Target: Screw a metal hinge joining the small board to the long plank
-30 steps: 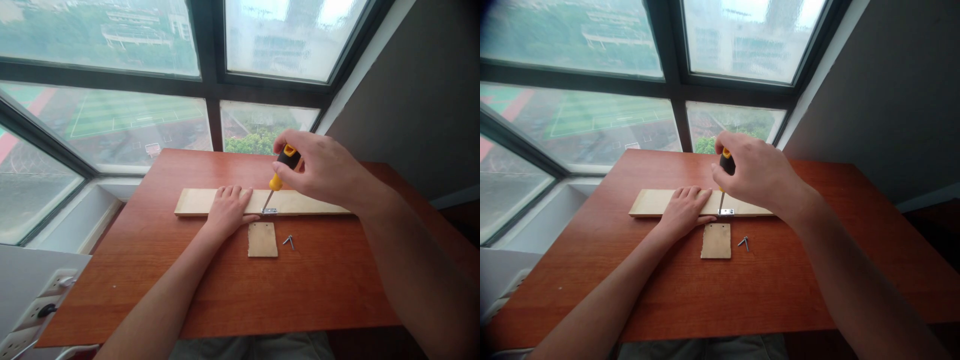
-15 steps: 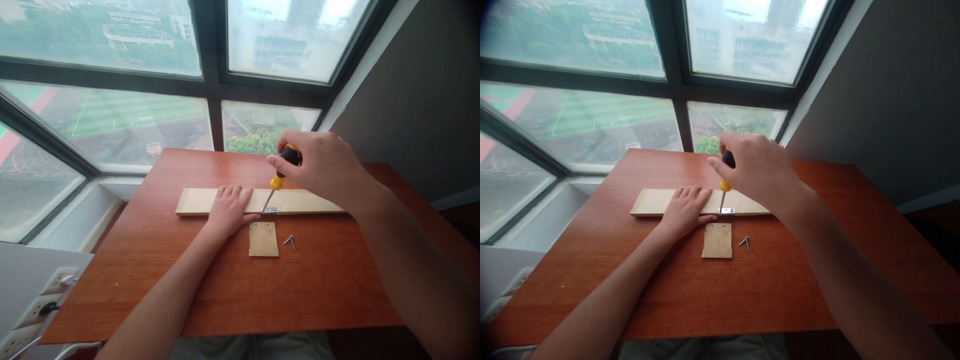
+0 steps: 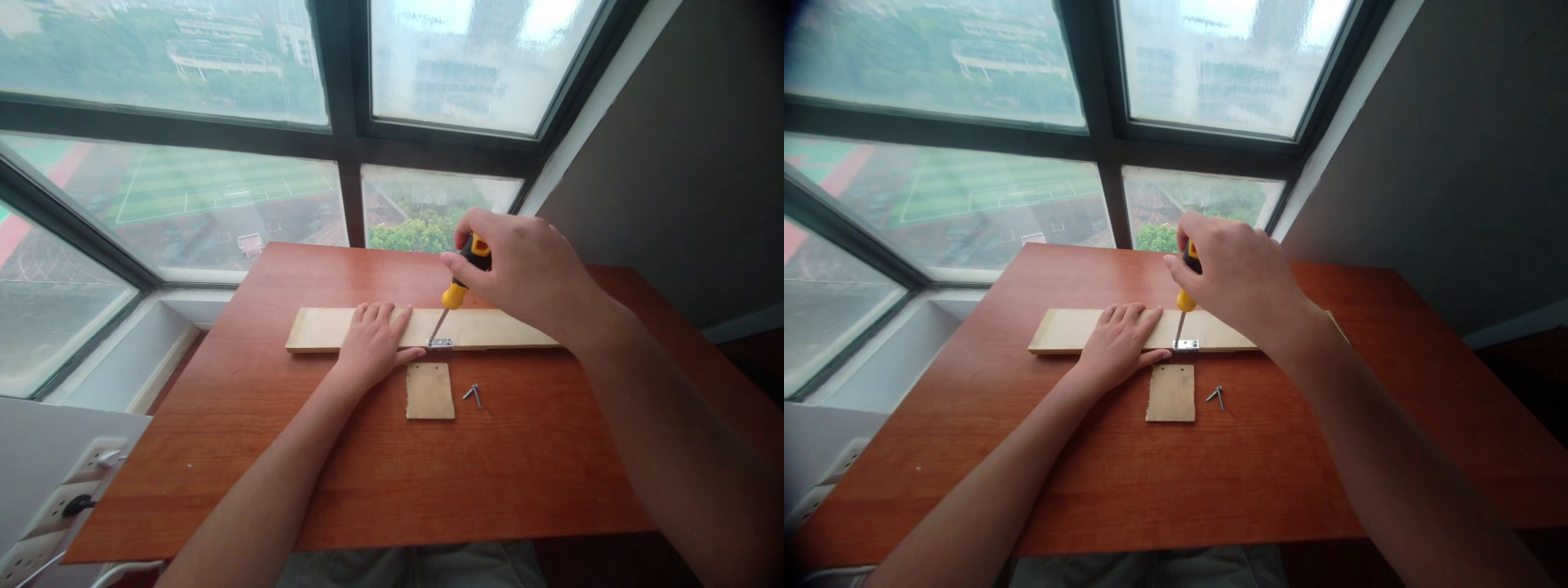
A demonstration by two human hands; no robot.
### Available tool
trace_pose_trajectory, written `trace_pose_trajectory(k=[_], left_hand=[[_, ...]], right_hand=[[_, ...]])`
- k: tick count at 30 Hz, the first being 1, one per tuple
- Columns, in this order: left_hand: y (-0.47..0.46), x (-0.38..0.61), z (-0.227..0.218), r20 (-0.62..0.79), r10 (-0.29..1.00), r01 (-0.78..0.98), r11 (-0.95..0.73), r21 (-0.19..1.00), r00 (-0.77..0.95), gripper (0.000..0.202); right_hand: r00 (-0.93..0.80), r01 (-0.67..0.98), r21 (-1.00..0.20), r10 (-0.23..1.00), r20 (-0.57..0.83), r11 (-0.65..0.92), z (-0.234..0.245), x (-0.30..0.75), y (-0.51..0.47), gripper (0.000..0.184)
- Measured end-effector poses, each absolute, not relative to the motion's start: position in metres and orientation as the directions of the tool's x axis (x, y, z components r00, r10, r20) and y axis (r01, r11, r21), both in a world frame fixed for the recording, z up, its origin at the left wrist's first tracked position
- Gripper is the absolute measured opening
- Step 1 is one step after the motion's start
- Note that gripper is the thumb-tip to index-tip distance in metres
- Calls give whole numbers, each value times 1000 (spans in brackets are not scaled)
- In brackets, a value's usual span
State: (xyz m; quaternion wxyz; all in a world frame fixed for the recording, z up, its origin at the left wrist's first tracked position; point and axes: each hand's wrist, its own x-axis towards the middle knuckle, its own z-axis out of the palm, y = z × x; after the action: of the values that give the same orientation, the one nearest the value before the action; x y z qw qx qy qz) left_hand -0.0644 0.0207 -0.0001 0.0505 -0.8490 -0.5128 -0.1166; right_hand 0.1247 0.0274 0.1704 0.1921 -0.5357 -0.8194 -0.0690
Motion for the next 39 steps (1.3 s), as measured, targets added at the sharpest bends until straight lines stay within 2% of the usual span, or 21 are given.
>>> trace_pose_trajectory(k=[2,5,10,14,18,23,32,39], left_hand=[[21,-64,0,246,859,882,-471,35,449,76],[21,-64,0,243,859,881,-471,33,450,75],[22,-64,-1,247,858,883,-470,22,450,77],[23,-64,-2,249,857,882,-470,22,451,77],[23,-65,-3,252,855,880,-474,29,453,77],[23,-66,-4,254,854,878,-477,31,455,78],[23,-65,-4,249,854,877,-480,34,457,77],[23,-65,-3,252,852,876,-482,31,460,75]], right_hand=[[-408,865,-152,847,340,478,172,127,26,15],[-466,823,-214,840,278,527,174,128,24,25],[-348,902,-111,855,384,417,170,124,25,22],[-390,862,-174,841,374,477,168,124,27,14],[-415,820,-241,830,372,519,172,132,27,18],[-308,872,-231,850,428,433,175,148,26,19],[-259,902,-241,894,364,359,162,161,20,18],[-228,903,-252,885,406,349,162,164,21,19]])
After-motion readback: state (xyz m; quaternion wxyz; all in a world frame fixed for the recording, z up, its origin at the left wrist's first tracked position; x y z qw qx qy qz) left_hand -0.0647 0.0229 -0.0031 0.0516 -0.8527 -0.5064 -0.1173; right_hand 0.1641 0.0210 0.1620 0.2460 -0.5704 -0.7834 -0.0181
